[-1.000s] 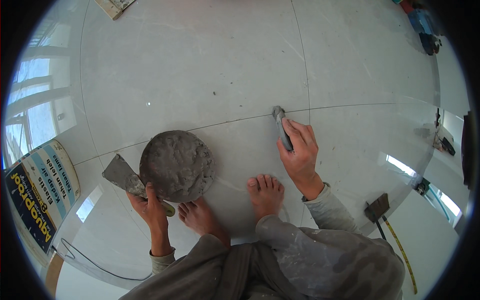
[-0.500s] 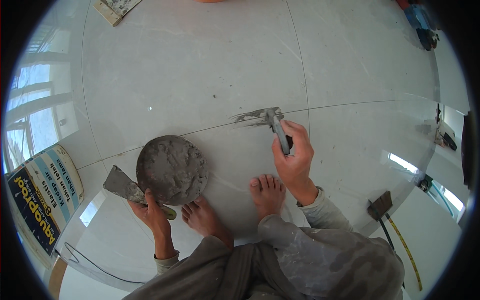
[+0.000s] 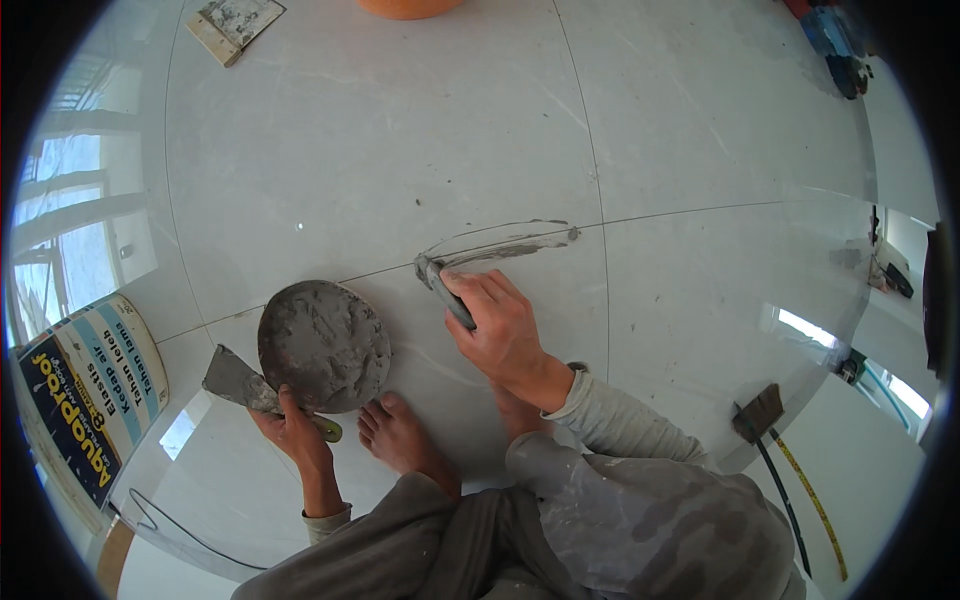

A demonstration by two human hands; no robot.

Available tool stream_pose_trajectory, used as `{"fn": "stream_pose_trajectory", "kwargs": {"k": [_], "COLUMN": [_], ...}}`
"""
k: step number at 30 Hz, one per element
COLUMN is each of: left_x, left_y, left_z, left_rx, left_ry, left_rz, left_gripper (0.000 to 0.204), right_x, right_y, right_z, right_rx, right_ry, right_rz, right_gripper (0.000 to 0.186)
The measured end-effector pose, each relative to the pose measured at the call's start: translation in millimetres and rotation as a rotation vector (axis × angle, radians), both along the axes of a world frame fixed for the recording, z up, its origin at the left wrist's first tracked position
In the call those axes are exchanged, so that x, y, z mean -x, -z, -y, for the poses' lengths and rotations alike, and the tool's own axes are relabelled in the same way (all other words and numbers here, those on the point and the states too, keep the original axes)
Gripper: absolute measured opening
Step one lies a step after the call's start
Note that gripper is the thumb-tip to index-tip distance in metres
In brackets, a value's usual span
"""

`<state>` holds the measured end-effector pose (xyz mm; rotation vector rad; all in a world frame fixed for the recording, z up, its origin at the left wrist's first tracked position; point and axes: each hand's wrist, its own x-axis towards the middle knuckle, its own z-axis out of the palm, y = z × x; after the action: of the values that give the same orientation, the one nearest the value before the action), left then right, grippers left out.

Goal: The person applies grout to tile joints using a rubber trowel and a putty knife, spreading material along floor seams and at the base of the wall.

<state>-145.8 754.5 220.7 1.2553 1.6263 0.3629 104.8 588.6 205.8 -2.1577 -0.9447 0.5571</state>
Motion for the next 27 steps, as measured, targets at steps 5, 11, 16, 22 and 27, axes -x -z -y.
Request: {"fn": "stream_pose_trajectory", "kwargs": {"k": [5,11,16,22,27], "left_x": [4,32,41,65,74], "left_y": [-4,0,-5,-12,-12], "left_z": [0,-6,-2,2,6], "left_rx": [-0.032,-0.117,-0.095,-0.135,-0.1], "left_ry": [-0.047,-0.116,-0.16,-0.249,-0.271], "left_rz": [-0.032,-0.029,-0.05,-0.076,-0.101], "left_gripper": [0.033,0.034,0.037,0.04,0.041], "right_x": [-53,-59,-16,4,-69], "right_y": [-10,-1,4,7,14], "right_z": [70,65,1,-17,10], "right_rx": [0.058,0.204,0.022,-0.093,-0.029], "right_ry": [0.413,0.432,0.146,-0.111,-0.403], "right_rz": [0.225,0.226,0.14,-0.085,0.467], "right_gripper": [0.032,0.028,0.04,0.043,0.038]}}
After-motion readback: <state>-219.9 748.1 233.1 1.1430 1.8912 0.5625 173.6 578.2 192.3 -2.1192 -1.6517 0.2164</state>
